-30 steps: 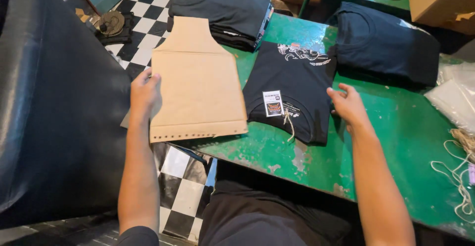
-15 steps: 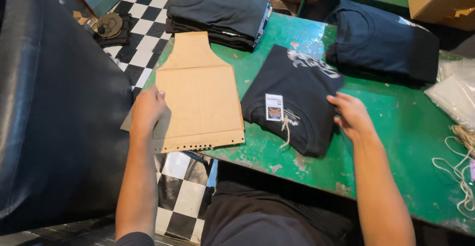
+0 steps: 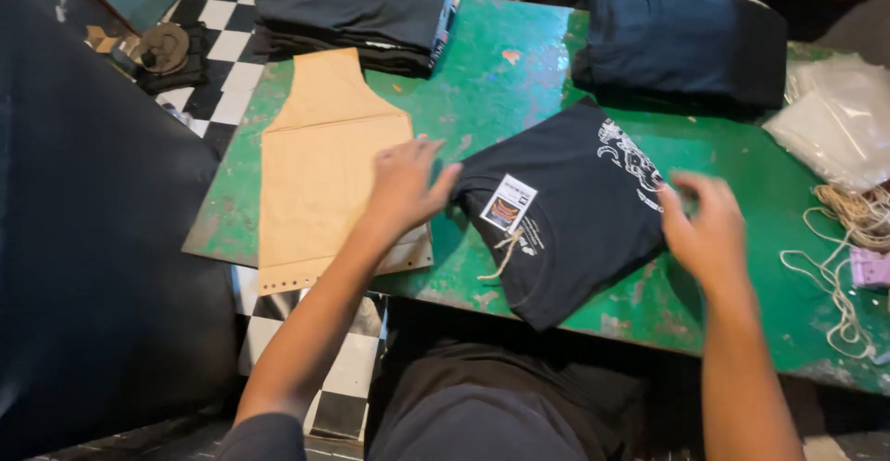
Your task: Folding a black t-shirt using a cardboard template as a guide on a work table
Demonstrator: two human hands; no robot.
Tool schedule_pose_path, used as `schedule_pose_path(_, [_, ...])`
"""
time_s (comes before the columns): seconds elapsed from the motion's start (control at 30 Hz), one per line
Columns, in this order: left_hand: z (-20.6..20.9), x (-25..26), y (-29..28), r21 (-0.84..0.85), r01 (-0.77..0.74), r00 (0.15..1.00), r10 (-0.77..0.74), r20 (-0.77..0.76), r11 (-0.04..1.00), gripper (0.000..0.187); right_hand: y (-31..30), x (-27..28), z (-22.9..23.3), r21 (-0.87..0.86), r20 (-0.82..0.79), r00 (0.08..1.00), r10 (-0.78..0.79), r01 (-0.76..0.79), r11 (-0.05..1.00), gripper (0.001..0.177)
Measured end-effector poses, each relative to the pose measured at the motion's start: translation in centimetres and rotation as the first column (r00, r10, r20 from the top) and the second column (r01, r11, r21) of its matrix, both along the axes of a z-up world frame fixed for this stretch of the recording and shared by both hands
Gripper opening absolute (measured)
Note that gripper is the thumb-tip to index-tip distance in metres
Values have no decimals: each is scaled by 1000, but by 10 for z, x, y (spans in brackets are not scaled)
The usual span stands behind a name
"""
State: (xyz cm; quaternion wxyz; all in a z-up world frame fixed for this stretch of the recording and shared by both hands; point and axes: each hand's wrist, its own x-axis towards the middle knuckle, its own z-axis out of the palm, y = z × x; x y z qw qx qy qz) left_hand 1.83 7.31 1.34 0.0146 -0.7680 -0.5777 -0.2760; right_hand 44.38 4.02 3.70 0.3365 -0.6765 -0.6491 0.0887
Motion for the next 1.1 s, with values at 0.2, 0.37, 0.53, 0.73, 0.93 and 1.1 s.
schedule_pose_path(0.2, [3,49,31,-296,-112,988,75,-133,949,72,122,-9,-16,-317,125,951,284,-233,919,72])
schedule_pose_path(0.37, [7,38,58,-752,-6,997,58,42,659,78,102,-54,52,-586,-14,982,187,-160,795,62])
schedule_pose_path(0.53, [20,32,83,-813,0,1000,-18,-13,583,74,93,-42,51,-387,-293,923,249,-353,852,35])
schedule_pose_path(0.73, [70,58,82,-804,148,982,-179,52,577,78,93,-17,54,-248,-262,896,359,-422,872,44])
schedule_pose_path(0.93, [63,76,102,-751,419,896,-368,250,510,66,85,-15,91,-84,-240,835,495,-526,846,51])
schedule_pose_path(1.1, [87,79,108,-815,524,848,-238,473,247,33,86,2,102,-109,-231,846,481,-514,851,46])
